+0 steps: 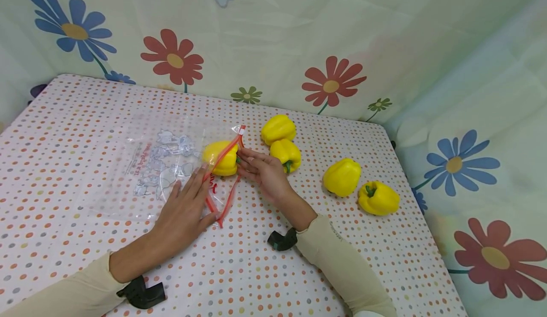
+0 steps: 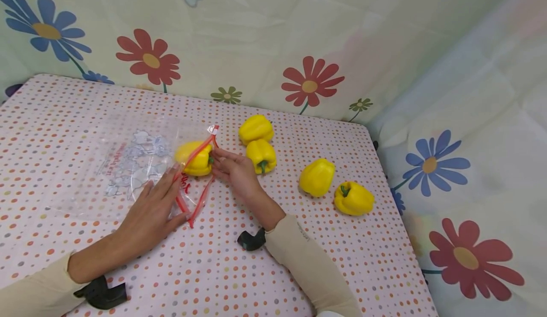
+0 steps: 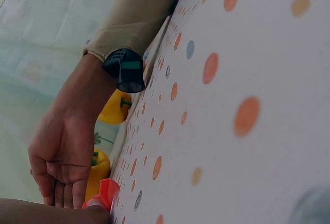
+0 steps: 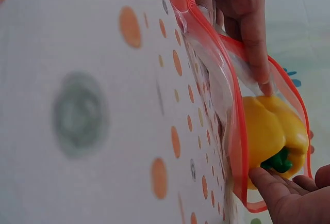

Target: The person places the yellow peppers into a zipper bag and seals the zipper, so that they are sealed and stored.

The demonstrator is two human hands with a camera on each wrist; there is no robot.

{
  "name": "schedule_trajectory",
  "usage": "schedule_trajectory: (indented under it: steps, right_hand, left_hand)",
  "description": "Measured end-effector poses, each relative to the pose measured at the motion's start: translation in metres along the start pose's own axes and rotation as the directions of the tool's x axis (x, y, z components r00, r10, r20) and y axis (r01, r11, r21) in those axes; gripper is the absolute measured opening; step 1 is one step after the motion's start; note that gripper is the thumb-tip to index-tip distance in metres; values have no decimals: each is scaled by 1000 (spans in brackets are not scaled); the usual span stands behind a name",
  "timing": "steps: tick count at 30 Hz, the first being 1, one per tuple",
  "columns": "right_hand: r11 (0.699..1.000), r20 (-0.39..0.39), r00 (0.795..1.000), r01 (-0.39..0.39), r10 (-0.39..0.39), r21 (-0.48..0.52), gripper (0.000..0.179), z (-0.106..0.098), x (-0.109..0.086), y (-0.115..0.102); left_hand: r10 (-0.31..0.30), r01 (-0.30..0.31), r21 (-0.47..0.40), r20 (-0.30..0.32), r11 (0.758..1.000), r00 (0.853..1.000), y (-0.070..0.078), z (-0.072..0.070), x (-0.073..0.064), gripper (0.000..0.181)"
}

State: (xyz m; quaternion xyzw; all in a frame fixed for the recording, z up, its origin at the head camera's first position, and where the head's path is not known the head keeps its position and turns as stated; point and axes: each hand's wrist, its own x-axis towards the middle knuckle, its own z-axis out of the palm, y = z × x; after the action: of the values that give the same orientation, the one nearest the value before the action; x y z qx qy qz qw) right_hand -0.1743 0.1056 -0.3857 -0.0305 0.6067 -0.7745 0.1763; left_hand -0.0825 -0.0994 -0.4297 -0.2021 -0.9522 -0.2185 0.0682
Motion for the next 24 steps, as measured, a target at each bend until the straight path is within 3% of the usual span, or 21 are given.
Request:
schedule_trajectory:
  steps: [16,24]
  right_hand:
    - [994,24,998,-55,53,95,38,5,17,1]
    - [995,24,998,-65,64,70,37,6,21,1]
  left_hand:
    - [19,-19,-3,-6,1000,1000,-2,1,0,102]
    - [30,-30,10,-18,999,999,-2,2,1,101]
